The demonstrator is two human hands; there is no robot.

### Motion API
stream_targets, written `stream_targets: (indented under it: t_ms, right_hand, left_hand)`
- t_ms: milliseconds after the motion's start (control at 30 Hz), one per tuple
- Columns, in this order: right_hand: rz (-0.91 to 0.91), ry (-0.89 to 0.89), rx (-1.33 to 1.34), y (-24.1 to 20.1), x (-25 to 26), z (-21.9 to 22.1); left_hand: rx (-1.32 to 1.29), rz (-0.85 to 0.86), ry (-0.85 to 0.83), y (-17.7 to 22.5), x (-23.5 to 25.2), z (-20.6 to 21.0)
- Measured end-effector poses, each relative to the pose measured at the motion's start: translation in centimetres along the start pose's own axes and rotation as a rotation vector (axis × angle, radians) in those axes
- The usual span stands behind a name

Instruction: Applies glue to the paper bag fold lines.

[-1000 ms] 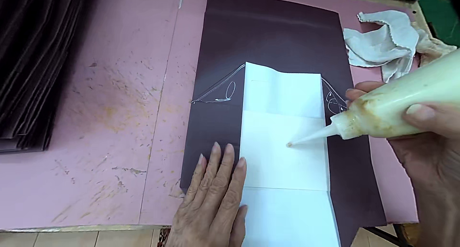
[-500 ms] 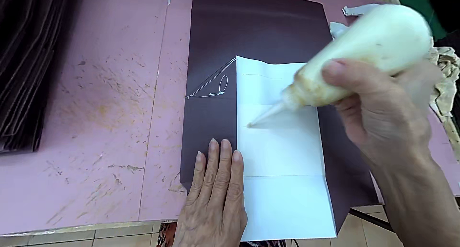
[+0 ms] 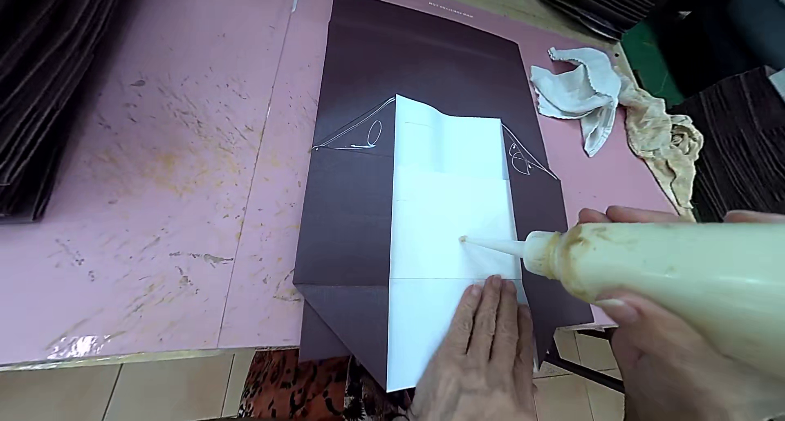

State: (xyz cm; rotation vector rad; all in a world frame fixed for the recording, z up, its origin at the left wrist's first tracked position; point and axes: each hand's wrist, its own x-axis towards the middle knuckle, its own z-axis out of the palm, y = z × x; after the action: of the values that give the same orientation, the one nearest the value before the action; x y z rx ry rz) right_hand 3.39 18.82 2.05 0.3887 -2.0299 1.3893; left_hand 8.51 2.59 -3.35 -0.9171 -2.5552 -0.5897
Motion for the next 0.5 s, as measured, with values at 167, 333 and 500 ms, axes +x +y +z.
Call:
stream_targets:
  t_ms: [167,333,500]
  right_hand:
    - [-0.123,-0.283,-0.107,-1.2,-3.5,-3.2]
    - [-0.285,-0.349,-0.347,-2.6,-3.1,0.2]
    - [-0.377,-0.287,-0.238,-1.2,-2.7,1.7]
  left_hand:
    - [-0.117,-0.001,0.078,-0.3,-0.1,-0.1]
    - [-0.053,0.018,0.081,-0.5,-0.2,-0.4]
    - [-0.040,0.025,0.080,-0.8,-0.4,-0.7]
